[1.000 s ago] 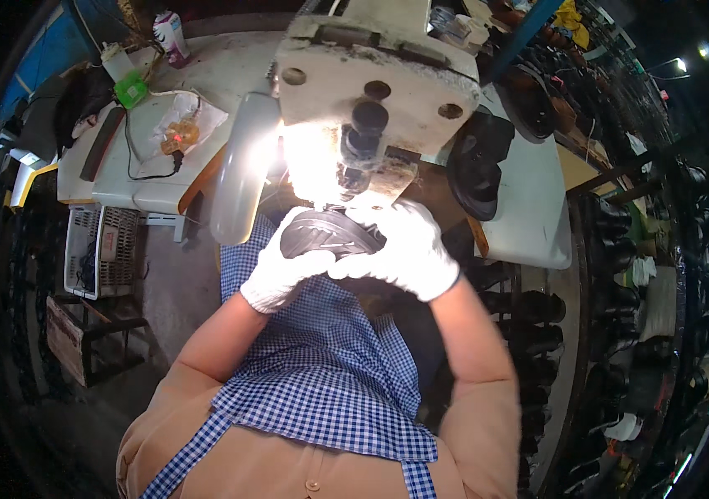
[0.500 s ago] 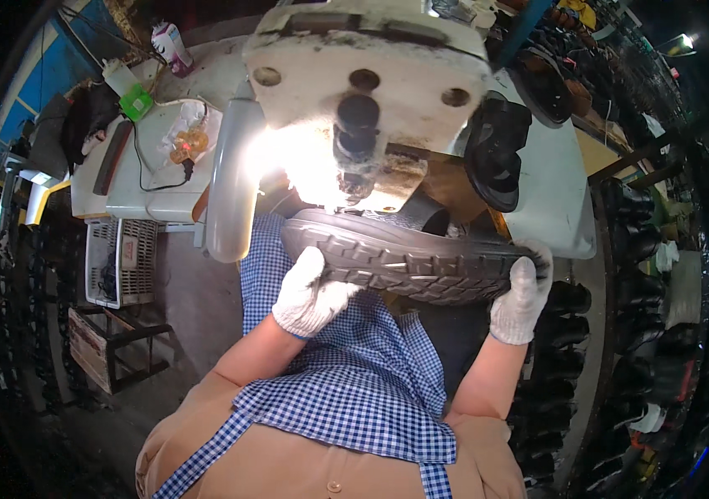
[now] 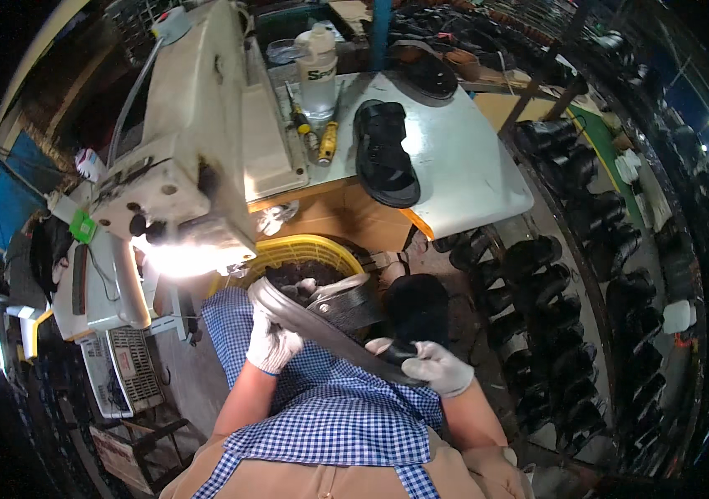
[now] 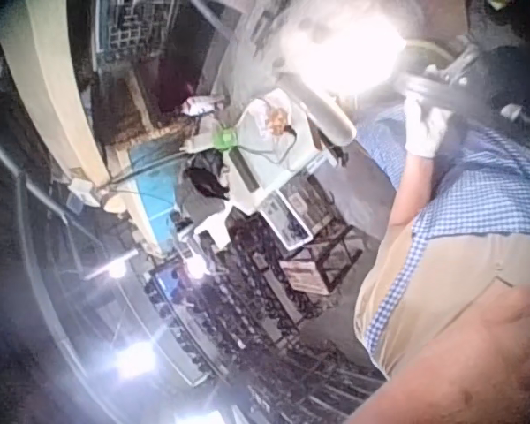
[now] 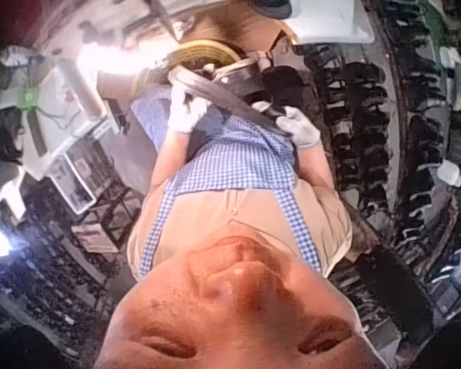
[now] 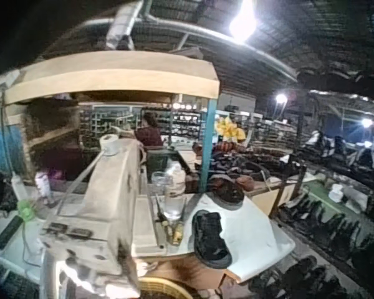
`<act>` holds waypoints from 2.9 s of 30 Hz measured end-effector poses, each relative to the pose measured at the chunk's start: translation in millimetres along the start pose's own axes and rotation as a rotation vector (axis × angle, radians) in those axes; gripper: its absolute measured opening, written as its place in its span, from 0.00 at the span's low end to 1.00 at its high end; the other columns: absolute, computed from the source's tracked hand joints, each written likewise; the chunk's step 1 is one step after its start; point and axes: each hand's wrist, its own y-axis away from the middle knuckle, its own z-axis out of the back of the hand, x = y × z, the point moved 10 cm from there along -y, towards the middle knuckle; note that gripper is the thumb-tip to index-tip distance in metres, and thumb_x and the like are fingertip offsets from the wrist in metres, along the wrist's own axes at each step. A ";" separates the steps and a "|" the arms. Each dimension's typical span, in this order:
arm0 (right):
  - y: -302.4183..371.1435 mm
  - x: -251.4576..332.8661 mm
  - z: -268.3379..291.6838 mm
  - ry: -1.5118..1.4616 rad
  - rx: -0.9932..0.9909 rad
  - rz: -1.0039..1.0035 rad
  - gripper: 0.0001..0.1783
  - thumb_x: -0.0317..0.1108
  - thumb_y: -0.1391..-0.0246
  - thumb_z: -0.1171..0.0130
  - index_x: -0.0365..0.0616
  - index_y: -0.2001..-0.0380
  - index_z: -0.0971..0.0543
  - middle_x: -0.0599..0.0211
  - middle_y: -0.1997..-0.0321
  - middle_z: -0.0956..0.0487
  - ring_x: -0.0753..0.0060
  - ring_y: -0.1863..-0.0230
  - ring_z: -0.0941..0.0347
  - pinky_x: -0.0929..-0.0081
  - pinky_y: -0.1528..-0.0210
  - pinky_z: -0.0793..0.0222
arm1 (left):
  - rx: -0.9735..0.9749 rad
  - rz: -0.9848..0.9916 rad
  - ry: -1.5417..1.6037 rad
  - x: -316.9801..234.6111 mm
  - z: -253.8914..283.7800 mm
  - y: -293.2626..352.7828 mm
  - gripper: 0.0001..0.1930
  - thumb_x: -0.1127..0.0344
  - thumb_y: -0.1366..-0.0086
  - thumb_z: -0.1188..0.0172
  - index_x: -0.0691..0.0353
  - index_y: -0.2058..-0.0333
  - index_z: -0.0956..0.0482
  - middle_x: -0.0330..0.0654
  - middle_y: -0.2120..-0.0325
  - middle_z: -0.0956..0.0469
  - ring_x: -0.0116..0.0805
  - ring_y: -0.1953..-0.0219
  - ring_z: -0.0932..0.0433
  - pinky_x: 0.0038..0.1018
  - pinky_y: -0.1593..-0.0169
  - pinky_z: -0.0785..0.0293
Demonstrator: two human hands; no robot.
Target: Stitching soles onto shoes using an industrial sewing machine.
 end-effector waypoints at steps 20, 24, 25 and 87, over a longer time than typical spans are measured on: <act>-162.6 250.2 98.7 1.682 -1.114 0.525 0.31 0.61 0.52 0.39 0.37 0.70 0.14 0.53 0.62 0.16 0.50 0.51 0.24 0.56 0.44 0.33 | -0.377 -0.152 -0.151 -3.9 77.3 63.2 0.10 0.79 0.38 0.41 0.61 0.59 0.24 0.46 0.58 0.18 0.33 0.69 0.20 0.48 0.45 0.23; -150.2 244.1 95.2 1.619 -1.202 0.708 0.20 0.50 0.54 0.37 0.41 0.77 0.16 0.57 0.68 0.17 0.52 0.57 0.24 0.57 0.49 0.32 | -0.388 -0.074 -0.225 11.3 80.4 53.1 0.07 0.79 0.37 0.41 0.58 0.64 0.26 0.41 0.58 0.20 0.30 0.69 0.19 0.43 0.45 0.24; -145.0 237.3 97.1 1.622 -1.168 0.738 0.18 0.47 0.55 0.35 0.42 0.80 0.18 0.57 0.71 0.19 0.51 0.60 0.25 0.56 0.51 0.31 | -0.297 -0.061 -0.232 15.1 71.8 46.1 0.07 0.77 0.36 0.41 0.59 0.61 0.25 0.40 0.59 0.20 0.30 0.68 0.19 0.43 0.44 0.23; 113.5 -22.0 281.5 0.977 -1.705 -0.042 0.33 0.35 0.45 0.38 0.34 0.37 0.30 0.39 0.41 0.24 0.40 0.40 0.28 0.55 0.39 0.32 | -0.404 0.014 -0.404 51.4 87.5 24.8 0.08 0.73 0.32 0.41 0.66 0.55 0.22 0.46 0.59 0.18 0.32 0.65 0.23 0.28 0.56 0.24</act>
